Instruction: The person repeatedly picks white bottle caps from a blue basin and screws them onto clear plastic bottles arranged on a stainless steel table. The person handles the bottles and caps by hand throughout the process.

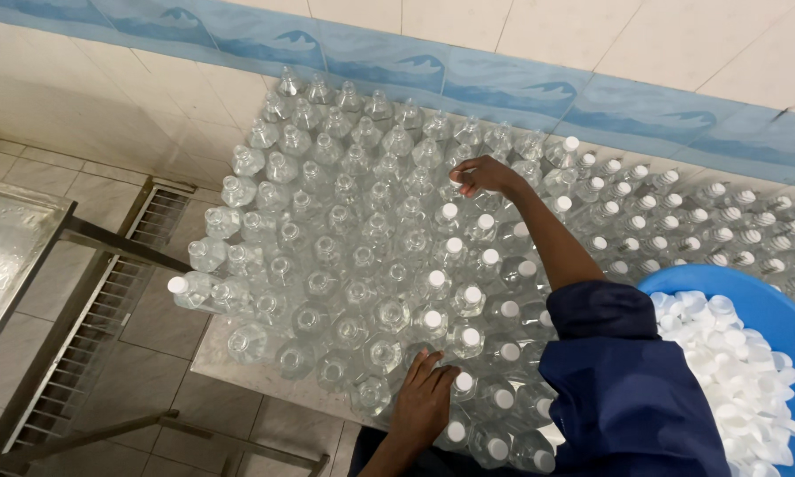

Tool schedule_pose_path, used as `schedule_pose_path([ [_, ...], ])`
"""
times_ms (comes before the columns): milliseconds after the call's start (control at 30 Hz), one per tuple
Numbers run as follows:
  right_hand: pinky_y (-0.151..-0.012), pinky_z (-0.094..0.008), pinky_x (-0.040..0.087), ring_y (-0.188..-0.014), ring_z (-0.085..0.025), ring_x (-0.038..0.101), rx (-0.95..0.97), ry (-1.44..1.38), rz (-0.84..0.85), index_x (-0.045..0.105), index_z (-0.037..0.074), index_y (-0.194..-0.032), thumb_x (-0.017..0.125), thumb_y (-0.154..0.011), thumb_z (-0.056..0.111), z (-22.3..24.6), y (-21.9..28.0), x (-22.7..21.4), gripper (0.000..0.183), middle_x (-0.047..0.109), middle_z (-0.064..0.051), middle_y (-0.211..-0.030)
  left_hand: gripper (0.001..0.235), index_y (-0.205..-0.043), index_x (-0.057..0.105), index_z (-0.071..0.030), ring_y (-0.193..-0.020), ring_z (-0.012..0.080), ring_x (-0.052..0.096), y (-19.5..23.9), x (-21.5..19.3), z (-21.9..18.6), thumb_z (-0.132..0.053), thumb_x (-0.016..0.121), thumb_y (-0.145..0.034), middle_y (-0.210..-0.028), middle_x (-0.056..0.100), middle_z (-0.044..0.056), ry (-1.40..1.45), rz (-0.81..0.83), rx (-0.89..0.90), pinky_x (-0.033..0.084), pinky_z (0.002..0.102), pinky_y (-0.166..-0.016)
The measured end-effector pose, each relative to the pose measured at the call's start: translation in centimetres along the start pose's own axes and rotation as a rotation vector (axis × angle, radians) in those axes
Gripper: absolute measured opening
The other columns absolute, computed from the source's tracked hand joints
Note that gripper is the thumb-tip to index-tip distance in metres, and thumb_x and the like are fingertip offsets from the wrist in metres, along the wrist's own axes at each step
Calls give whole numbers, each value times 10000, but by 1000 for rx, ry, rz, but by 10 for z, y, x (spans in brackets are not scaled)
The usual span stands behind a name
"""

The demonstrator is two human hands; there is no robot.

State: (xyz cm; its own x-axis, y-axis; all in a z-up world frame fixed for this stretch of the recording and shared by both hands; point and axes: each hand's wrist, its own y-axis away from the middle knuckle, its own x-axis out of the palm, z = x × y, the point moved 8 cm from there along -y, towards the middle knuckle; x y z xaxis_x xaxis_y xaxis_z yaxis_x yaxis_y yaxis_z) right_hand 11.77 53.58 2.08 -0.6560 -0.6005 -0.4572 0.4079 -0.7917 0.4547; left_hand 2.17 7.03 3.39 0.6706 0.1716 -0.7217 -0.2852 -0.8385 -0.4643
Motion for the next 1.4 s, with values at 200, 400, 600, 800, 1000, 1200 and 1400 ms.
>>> schedule_pose_path([
  [200,-858,-405,694,-805,-288,815,78,-105,-6,822,38,-1260,666,-1062,66,-2,-7,-3,254,827,-214,-992,375,-1276,702,26,-1353,393,606,3,5,1,138,569,-944,-1175,773,177,8,44,-40,350,603,-1278],
  [400,-804,-382,689,-770,-291,801,92,-195,-24,830,-1,-1190,678,-1034,19,-15,-19,-4,219,819,-226,-920,377,-1268,708,45,-1350,411,606,5,10,3,144,565,-933,-1187,769,202,20,63,-41,362,631,-1255],
  [600,-805,-367,688,-789,-213,792,-16,-78,-69,828,25,-1248,689,-981,26,-21,-27,-7,301,826,-162,-923,322,-1253,713,25,-1349,395,618,-1,1,1,106,558,-983,-1157,767,173,-16,15,-19,376,608,-1259],
  [800,-1226,-622,220,-1408,-340,618,-18,594,-166,681,273,-1460,573,-1059,607,2,6,0,533,830,-55,-1168,330,-1282,685,31,-1386,403,592,1,6,1,119,581,-982,-1161,774,189,-10,69,-37,353,611,-1274],
  [1000,-982,-487,592,-1212,-333,739,-201,432,-178,670,171,-1483,572,-1063,537,55,197,-55,566,771,-131,-1350,441,-1317,710,14,-1390,411,604,5,13,3,135,665,-896,-1274,776,214,-16,120,-98,374,623,-1259],
  [1200,-1041,-369,541,-1277,-184,714,289,505,-140,832,224,-1289,660,-1011,483,-74,385,-146,417,795,21,-1397,329,-1240,716,-23,-1326,383,627,8,8,7,82,547,-979,-1141,742,154,-31,-26,20,408,611,-1247],
  [1400,-1101,-477,554,-1282,-319,718,141,617,-399,752,86,-1372,725,-1020,174,-265,426,-165,364,758,-71,-1428,263,-1195,757,-56,-1306,323,667,4,4,2,32,575,-1026,-1116,788,98,-83,-65,15,436,560,-1265],
])
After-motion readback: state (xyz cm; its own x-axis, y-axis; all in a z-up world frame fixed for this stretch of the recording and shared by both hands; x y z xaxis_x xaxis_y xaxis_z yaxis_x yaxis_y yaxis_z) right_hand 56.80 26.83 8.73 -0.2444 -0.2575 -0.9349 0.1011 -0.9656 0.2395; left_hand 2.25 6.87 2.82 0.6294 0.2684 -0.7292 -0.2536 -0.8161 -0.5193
